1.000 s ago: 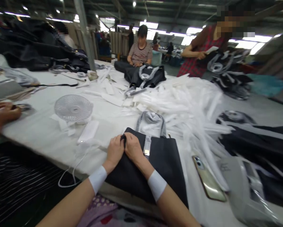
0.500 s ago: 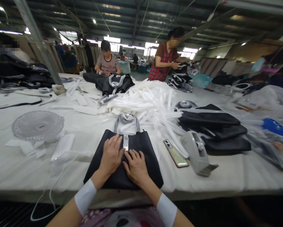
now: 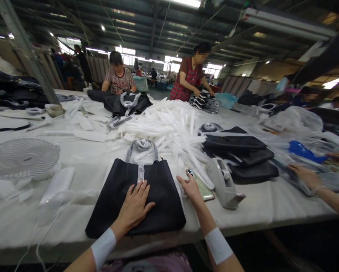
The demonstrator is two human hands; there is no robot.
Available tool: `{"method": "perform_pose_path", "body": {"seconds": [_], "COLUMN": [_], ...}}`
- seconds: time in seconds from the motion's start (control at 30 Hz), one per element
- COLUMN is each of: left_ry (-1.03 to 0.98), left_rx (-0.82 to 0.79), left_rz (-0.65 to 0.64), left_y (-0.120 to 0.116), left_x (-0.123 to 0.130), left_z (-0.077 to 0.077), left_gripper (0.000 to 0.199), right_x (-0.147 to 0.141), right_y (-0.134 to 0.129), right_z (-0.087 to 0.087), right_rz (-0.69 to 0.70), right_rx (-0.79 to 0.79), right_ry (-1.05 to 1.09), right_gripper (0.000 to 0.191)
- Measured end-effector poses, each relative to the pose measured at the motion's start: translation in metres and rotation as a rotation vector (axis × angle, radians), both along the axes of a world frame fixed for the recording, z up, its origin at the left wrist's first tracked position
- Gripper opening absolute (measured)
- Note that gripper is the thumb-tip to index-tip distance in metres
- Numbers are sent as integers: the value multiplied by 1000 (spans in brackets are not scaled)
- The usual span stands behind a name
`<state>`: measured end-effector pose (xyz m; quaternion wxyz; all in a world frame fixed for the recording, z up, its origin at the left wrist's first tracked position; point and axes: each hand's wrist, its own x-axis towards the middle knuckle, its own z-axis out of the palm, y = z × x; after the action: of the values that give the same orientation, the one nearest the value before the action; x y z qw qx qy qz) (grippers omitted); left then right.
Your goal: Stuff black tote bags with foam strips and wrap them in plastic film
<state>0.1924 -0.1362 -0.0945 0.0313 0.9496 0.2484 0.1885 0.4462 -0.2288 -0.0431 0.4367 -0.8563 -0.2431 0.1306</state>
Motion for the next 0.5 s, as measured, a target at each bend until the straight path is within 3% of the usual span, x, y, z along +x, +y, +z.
{"method": "perform_pose_path", "body": {"seconds": [0.1,0.23,0.5], "left_ry": [4,1,-49], "left_rx": [6,9,-29], "left_rz": [2,9,3], "left_y": [0,0,0], "left_x": [0,0,0], "left_z": [0,0,-4], "left_gripper": [56,54,53], "right_x": [3,6,55], "right_y": [22,33,-25], "right_z": [-8,-6,29], "right_rz": [19,35,-35], "right_rx": [-11,6,75], "right_ry": [9,43,180], "right_gripper": [71,44,44]}}
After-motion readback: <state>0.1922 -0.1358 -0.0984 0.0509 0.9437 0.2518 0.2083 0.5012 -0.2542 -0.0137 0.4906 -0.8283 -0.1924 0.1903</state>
